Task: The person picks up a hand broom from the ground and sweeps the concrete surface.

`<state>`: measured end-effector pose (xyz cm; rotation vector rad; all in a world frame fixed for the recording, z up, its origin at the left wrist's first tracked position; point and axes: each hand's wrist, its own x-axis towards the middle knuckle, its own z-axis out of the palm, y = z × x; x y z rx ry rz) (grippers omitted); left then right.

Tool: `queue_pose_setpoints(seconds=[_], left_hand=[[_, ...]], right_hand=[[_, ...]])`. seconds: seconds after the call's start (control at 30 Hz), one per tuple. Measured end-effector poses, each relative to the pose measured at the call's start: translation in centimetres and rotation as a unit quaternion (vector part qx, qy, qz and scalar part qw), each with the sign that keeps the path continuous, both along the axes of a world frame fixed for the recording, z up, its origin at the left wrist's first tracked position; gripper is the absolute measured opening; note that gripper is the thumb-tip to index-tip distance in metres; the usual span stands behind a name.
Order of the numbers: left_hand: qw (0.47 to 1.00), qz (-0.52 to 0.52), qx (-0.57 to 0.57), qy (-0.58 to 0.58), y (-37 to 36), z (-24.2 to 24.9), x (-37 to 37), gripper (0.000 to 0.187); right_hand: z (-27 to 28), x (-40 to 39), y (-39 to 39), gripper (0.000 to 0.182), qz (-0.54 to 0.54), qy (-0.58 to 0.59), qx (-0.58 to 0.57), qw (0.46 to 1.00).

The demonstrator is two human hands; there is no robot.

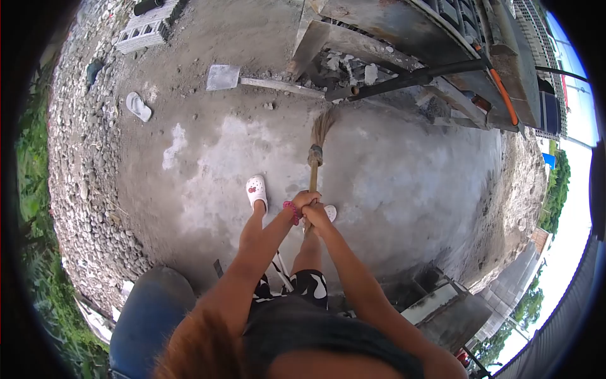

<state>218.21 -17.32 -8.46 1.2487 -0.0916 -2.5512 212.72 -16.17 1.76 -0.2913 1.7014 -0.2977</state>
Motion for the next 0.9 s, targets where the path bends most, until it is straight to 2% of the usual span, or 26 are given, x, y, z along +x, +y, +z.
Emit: queue_pose_setpoints(seconds=[0.1, 0.13, 0.2, 0.3, 0.33, 0.37, 0.4, 0.43, 0.47, 0.53, 0.57, 0.63, 0.7, 0.77, 0.83, 0.87, 0.9], left_hand=[[0.992, 0.112, 0.044, -0.048, 0.1, 0.1, 9.9, 0.011], [0.991, 0.116, 0.055, -0.044, -0.2, 1.1, 12.3, 0.012], [0.987, 0.133, 0.048, -0.075, -0.8, 3.9, 14.6, 0.013], [0.980, 0.145, -0.011, -0.137, -0.1, 6.2, 11.4, 0.013], [0.967, 0.182, -0.002, -0.178, 0.5, 7.9, 8.9, 0.012], [0.965, 0.170, -0.003, -0.200, 1.0, 10.3, 6.7, 0.011], [0.962, 0.206, -0.044, -0.173, 3.8, 8.9, 4.4, 0.011], [0.950, 0.250, -0.029, -0.187, 6.0, 9.4, 2.0, 0.011], [0.957, 0.220, -0.041, -0.186, 7.9, 10.4, 0.9, 0.014], [0.991, 0.118, -0.020, -0.057, 10.9, 11.3, 0.0, 0.038], [0.988, 0.094, -0.082, -0.089, 12.9, 10.0, -0.9, 0.032], [0.965, 0.043, -0.206, -0.154, 17.1, 3.9, -2.9, 0.022], [0.972, -0.055, -0.197, -0.115, 15.4, 3.0, -1.4, 0.015], [0.978, -0.201, -0.040, 0.033, 7.9, 7.3, 4.0, 0.013], [0.972, -0.235, 0.001, -0.010, 3.9, 7.2, 9.6, 0.015], [0.984, -0.165, 0.063, 0.025, 3.3, 5.7, 13.0, 0.013], [0.990, -0.111, 0.083, -0.009, 3.1, 4.9, 15.9, 0.012]], right_hand=[[0.2, 7.3, -1.8, 0.037, 0.109, -0.128, 0.006, 0.986], [-2.3, 9.8, -1.0, 0.041, 0.158, -0.089, -0.025, 0.983], [-2.6, 12.1, -0.9, 0.052, 0.186, -0.088, -0.029, 0.978], [-0.7, 8.4, 0.6, 0.049, 0.120, -0.152, -0.071, 0.978], [1.8, 5.6, 0.7, 0.047, 0.133, -0.170, -0.023, 0.976], [4.4, 2.5, 0.5, 0.044, 0.151, -0.188, 0.025, 0.970], [3.5, 0.3, 3.3, 0.046, 0.193, -0.131, -0.067, 0.970], [5.4, -1.3, 4.8, 0.047, 0.215, -0.093, -0.093, 0.968], [8.0, -2.1, 5.7, 0.045, 0.177, -0.103, -0.047, 0.978], [11.7, -2.3, 7.9, 0.041, 0.081, -0.116, 0.022, 0.990], [12.6, -2.0, 9.0, 0.039, 0.026, -0.120, 0.044, 0.992], [13.0, 0.0, 9.9, 0.028, -0.091, -0.100, 0.036, 0.990], [11.2, 2.1, 9.8, 0.019, -0.178, -0.104, 0.006, 0.979], [7.0, 4.3, 9.7, 0.011, -0.242, -0.127, -0.035, 0.961], [5.4, 8.2, 6.7, 0.005, -0.184, -0.157, 0.016, 0.970], [4.2, 10.9, 5.5, 0.006, -0.172, -0.197, 0.049, 0.964], [2.5, 13.7, 4.6, 0.008, -0.161, -0.237, 0.082, 0.955]])
